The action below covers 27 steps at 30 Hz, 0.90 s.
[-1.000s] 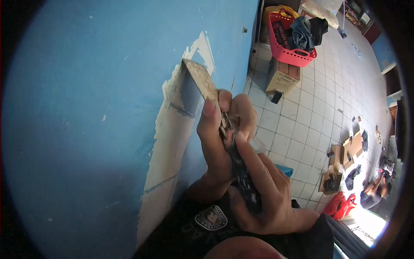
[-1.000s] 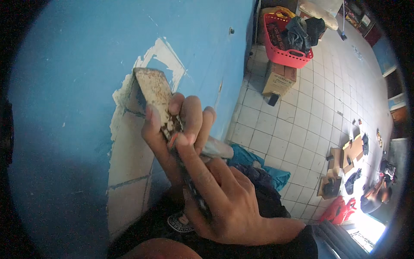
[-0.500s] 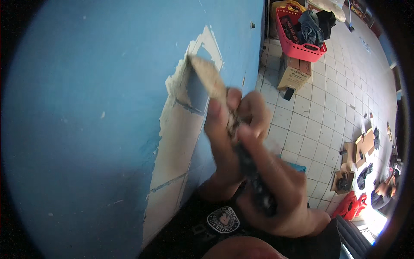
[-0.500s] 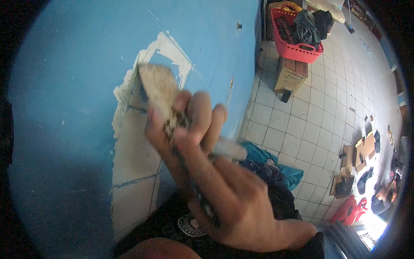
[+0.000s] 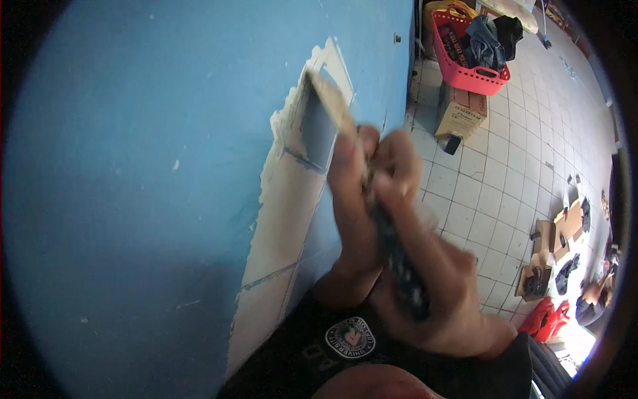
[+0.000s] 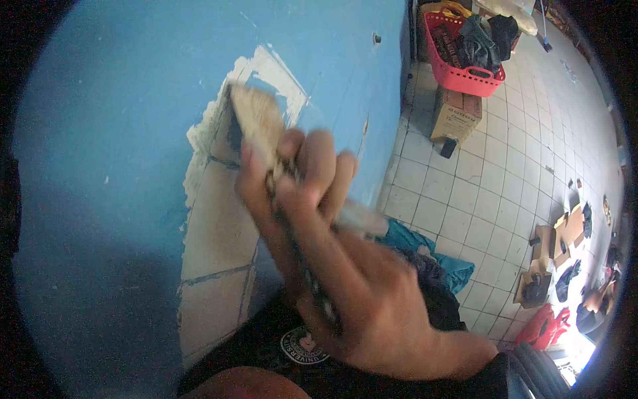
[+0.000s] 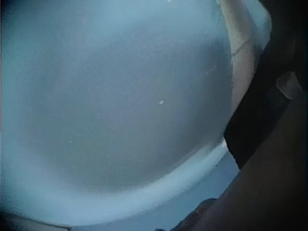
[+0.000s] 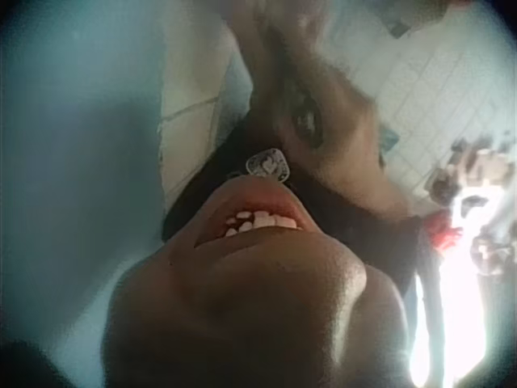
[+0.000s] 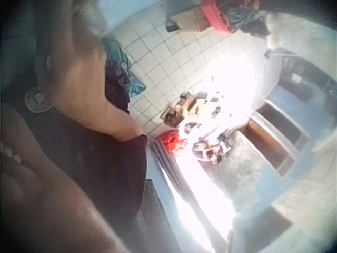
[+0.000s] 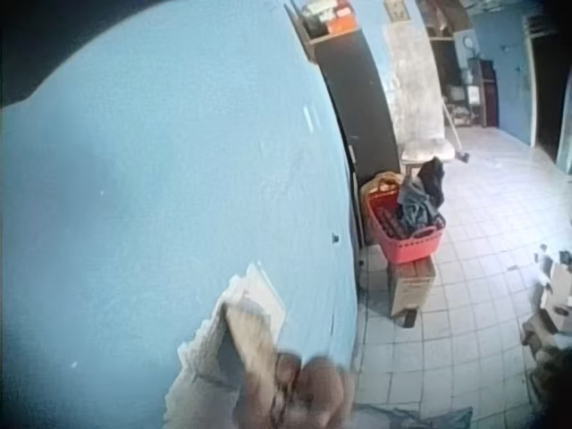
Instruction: The person removes a sign from the wall and places it into a basket, then scrapes the wall using a putty knife.
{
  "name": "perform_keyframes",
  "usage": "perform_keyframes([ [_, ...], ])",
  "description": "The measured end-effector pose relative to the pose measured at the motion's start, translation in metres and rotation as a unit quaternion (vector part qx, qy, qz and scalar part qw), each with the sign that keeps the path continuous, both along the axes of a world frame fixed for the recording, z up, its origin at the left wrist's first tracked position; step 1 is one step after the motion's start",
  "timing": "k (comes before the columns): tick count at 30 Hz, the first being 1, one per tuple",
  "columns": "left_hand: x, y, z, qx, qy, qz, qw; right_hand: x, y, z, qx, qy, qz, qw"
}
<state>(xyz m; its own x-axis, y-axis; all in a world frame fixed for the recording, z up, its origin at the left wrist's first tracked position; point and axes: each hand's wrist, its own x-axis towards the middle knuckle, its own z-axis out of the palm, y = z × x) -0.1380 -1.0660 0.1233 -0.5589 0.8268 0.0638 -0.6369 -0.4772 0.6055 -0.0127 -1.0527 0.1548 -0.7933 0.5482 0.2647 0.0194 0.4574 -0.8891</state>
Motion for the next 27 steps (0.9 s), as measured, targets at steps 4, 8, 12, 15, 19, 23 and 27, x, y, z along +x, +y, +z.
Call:
perform_keyframes([
  [4,0.005,0.003,0.003,-0.056,0.009,0.097,0.994,-0.012,0.015,0.003,0.022,-0.014,0.034,0.999],
  [8,0.005,0.001,0.000,-0.018,-0.037,0.044,0.998,0.002,0.002,0.003,0.012,0.000,0.011,1.000],
  [12,-0.006,0.005,0.005,-0.042,-0.023,0.092,0.995,-0.016,0.015,0.000,0.001,0.030,0.026,0.999],
  [15,-0.004,0.013,0.004,0.009,-0.010,0.023,1.000,-0.006,0.008,0.007,0.015,0.010,0.010,1.000],
  [19,-0.002,0.013,0.006,-0.023,-0.021,0.040,0.999,-0.012,0.017,0.004,0.025,0.034,-0.014,0.999],
  [23,-0.007,0.001,-0.001,-0.005,0.051,-0.019,0.998,-0.006,0.011,0.003,0.026,0.030,-0.027,0.999],
  [27,-0.018,0.028,0.008,0.022,0.005,0.025,0.999,-0.017,0.014,0.002,0.030,0.043,-0.025,0.998],
])
